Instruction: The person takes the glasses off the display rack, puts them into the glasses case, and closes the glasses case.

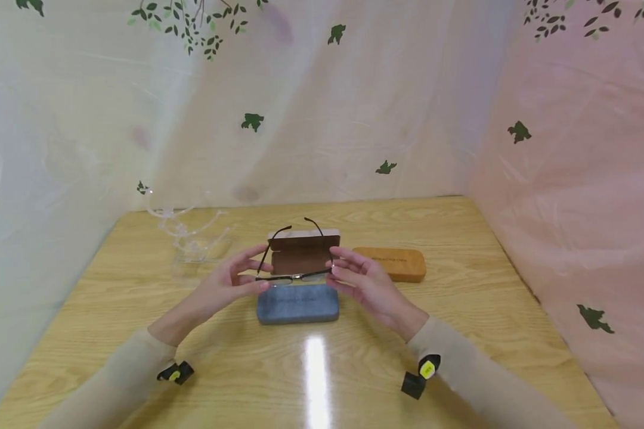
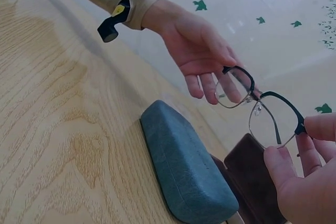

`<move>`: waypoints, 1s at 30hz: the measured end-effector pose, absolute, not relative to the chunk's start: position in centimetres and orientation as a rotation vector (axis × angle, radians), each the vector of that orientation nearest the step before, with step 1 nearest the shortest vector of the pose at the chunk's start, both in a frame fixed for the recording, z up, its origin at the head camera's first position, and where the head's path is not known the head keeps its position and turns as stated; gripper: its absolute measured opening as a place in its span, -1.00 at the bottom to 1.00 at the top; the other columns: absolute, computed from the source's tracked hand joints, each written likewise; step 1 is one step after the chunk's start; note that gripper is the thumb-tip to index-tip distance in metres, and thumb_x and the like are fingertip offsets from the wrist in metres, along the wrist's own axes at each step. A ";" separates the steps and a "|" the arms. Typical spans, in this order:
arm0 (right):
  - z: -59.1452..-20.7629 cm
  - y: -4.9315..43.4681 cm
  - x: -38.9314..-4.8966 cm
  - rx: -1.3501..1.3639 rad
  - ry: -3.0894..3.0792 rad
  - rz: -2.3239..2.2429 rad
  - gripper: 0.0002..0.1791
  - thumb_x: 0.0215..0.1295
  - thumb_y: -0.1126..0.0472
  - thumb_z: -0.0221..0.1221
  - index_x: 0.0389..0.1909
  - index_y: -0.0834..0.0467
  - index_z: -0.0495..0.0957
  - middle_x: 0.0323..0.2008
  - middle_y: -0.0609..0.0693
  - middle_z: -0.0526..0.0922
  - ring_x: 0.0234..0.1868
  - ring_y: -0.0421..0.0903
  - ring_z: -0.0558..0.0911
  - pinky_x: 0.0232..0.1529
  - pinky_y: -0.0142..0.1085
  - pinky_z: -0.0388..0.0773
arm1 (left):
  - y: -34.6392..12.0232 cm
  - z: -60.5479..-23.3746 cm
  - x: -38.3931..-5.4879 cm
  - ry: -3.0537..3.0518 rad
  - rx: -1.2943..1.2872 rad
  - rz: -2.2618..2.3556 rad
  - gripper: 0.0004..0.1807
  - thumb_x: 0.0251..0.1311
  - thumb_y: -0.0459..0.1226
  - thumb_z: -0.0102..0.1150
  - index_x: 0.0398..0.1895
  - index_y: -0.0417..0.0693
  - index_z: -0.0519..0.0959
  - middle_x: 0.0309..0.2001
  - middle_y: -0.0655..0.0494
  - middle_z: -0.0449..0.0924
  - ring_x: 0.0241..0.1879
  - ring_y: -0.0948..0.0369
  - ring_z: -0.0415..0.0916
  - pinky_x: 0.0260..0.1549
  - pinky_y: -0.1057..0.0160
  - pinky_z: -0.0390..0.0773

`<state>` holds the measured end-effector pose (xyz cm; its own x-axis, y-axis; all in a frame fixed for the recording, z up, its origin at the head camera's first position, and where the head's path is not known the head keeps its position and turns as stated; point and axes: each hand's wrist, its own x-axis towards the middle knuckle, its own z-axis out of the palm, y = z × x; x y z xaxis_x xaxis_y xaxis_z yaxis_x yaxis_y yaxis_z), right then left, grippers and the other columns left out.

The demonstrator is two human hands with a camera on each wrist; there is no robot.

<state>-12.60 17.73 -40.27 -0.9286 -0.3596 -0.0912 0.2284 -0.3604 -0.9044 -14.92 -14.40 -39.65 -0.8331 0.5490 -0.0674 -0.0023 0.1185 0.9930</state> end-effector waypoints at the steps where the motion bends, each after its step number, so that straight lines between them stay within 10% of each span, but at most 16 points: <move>1: -40.2 17.7 -12.6 -0.173 1.515 -2.325 -0.46 0.49 0.43 0.10 0.44 0.27 0.30 0.05 0.10 0.57 0.06 0.05 0.67 0.24 -0.04 0.52 | -14.4 -39.7 -14.9 1.984 0.531 1.760 -0.10 0.29 -0.22 0.39 0.60 0.07 0.11 0.31 -0.27 0.40 0.07 -0.08 0.62 0.04 0.16 0.63; 9: -40.1 17.6 -12.8 -0.199 1.484 -2.330 -0.34 0.50 0.41 0.11 0.51 0.41 0.08 0.09 0.15 0.57 0.05 0.02 0.68 0.26 -0.02 0.50 | -14.3 -39.6 -14.8 2.002 0.563 1.763 -0.27 0.31 -0.23 0.37 0.50 -0.05 0.31 0.28 -0.20 0.47 0.06 -0.23 0.60 0.03 0.24 0.62; 30: -40.1 18.1 -13.0 -0.190 1.498 -2.277 -0.54 0.55 0.28 0.09 0.40 0.22 0.39 0.13 -0.06 0.62 0.04 -0.07 0.66 0.02 -0.23 0.65 | -14.2 -39.7 -14.4 1.856 0.642 1.753 -0.52 0.46 -0.20 0.18 0.37 -0.14 0.44 0.09 -0.37 0.61 0.04 -0.30 0.60 0.05 -0.04 0.65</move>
<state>-13.00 18.07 -40.10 -0.9083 -0.4046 -0.1066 0.2581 -0.3411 -0.9039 -14.43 -14.23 -39.69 -0.7617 0.6467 -0.0396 -0.0028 0.0578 0.9983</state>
